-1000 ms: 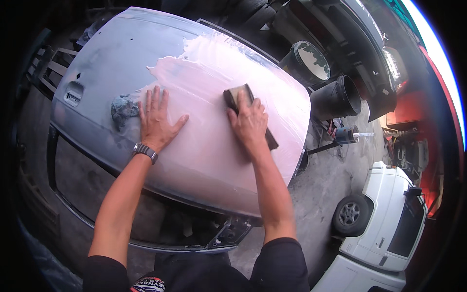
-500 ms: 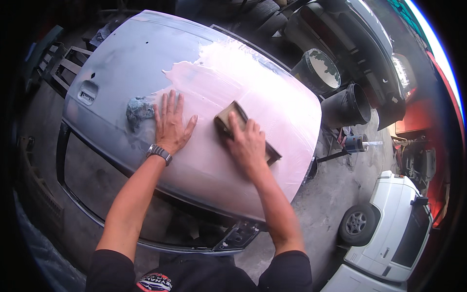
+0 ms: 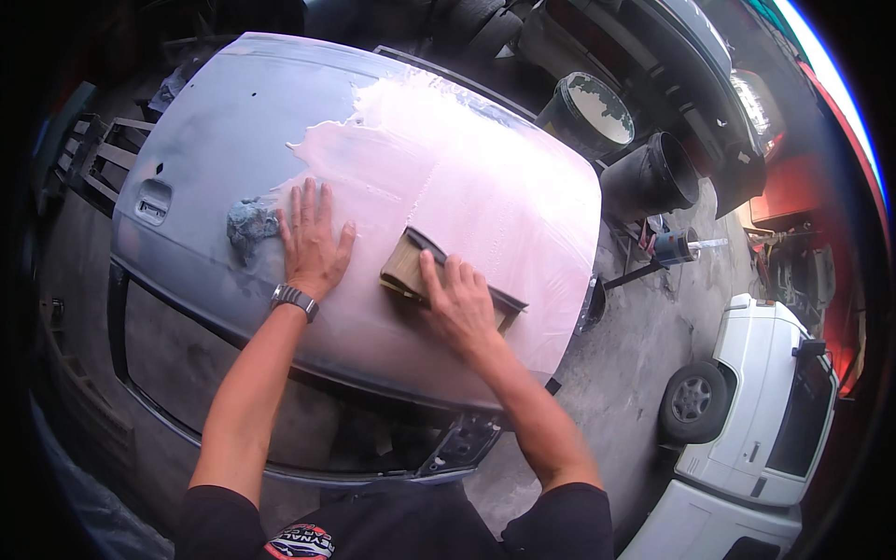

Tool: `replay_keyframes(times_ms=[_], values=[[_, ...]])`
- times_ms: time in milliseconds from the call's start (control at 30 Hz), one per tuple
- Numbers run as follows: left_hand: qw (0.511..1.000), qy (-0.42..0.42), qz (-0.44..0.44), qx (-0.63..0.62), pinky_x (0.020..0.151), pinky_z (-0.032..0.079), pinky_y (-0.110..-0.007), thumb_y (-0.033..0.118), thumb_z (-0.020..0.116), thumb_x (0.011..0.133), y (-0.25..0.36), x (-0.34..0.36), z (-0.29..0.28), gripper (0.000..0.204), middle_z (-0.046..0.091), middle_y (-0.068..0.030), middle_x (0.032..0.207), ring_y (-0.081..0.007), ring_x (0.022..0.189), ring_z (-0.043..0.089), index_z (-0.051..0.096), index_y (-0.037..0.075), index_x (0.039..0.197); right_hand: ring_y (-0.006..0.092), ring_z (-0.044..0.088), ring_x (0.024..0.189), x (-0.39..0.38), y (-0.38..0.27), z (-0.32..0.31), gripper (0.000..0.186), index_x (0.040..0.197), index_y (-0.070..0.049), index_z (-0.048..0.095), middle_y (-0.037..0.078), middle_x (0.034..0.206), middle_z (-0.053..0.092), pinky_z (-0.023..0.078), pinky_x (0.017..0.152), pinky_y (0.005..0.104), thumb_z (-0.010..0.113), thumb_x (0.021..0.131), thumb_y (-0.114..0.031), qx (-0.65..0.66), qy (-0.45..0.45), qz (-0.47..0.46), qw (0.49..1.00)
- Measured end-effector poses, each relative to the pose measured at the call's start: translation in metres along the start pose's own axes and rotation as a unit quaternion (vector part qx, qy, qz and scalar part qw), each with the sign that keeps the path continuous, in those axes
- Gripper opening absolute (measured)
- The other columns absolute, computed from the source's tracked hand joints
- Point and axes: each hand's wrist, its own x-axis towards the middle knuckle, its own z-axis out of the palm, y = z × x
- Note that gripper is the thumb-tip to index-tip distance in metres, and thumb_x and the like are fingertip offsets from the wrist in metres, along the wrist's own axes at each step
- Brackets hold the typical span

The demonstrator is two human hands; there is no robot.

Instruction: Manually sanding the body filler on a detached car door panel using a sanding block.

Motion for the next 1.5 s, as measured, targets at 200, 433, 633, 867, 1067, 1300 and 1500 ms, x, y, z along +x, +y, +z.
replay_keyframes(times_ms=[200,433,633,867,1067,1300,1500], values=[[1.000,-0.001,0.016,-0.027,0.125,0.002,-0.058,0.045,0.051,0.095,0.022,0.005,-0.002,0.077,0.019,-0.0182,0.167,-0.0360,0.156,0.011,0.033,0.004,0.157,0.0398,0.061,0.111,0.141,0.147,-0.001,0.066,0.137,-0.001,0.053,0.025,0.118,0.060,0.050,0.091,0.0481,0.068,0.093,-0.047,0.004,-0.030,0.271,0.962],[1.000,0.016,0.008,0.005,0.125,0.002,-0.057,0.044,0.051,0.096,-0.006,0.002,0.004,0.075,0.021,-0.0185,0.166,-0.0363,0.156,0.012,0.034,0.004,0.157,0.0356,0.056,0.107,0.039,0.000,0.014,0.093,0.148,0.000,0.045,0.022,0.120,0.054,0.047,0.085,0.0472,0.087,0.072,-0.034,0.031,-0.019,0.117,0.993],[1.000,0.018,0.018,0.002,0.125,0.003,-0.058,0.044,0.050,0.096,0.002,0.001,-0.004,0.074,0.022,-0.0188,0.166,-0.0363,0.156,0.013,0.034,0.004,0.157,0.0349,0.058,0.103,0.054,0.040,-0.013,0.085,0.147,-0.001,0.045,0.022,0.117,0.056,0.048,0.082,0.0457,0.082,0.079,-0.036,0.013,-0.010,0.081,0.997],[1.000,0.014,0.017,-0.006,0.125,0.003,-0.056,0.045,0.050,0.096,0.012,0.005,0.004,0.075,0.021,-0.0171,0.167,-0.0347,0.156,0.012,0.033,0.005,0.157,0.0386,0.060,0.110,0.140,0.122,0.010,0.066,0.134,0.000,0.055,0.024,0.118,0.060,0.049,0.090,0.0484,0.073,0.089,-0.044,0.013,0.015,0.228,0.973],[1.000,0.012,0.005,0.012,0.125,0.002,-0.056,0.045,0.050,0.096,-0.002,0.000,0.006,0.076,0.020,-0.0168,0.167,-0.0345,0.156,0.011,0.033,0.005,0.158,0.0367,0.057,0.103,0.008,-0.014,0.008,0.094,0.150,-0.003,0.042,0.023,0.119,0.053,0.049,0.083,0.0470,0.087,0.072,-0.029,0.025,-0.006,0.051,0.998],[1.000,0.001,0.008,-0.002,0.125,0.003,-0.057,0.045,0.050,0.097,0.012,0.007,-0.002,0.075,0.020,-0.0172,0.167,-0.0350,0.156,0.011,0.033,0.004,0.157,0.0398,0.060,0.112,0.138,0.141,-0.001,0.063,0.135,-0.005,0.054,0.024,0.119,0.059,0.049,0.092,0.0493,0.068,0.092,-0.050,0.022,-0.040,0.223,0.974],[1.000,0.008,0.011,-0.007,0.125,0.002,-0.057,0.049,0.048,0.096,0.004,0.004,-0.006,0.076,0.022,-0.0176,0.167,-0.0348,0.156,0.011,0.035,0.004,0.156,0.0395,0.060,0.109,0.107,0.091,0.010,0.073,0.142,-0.005,0.050,0.024,0.120,0.058,0.050,0.090,0.0480,0.075,0.086,-0.044,0.030,0.020,0.187,0.982]])
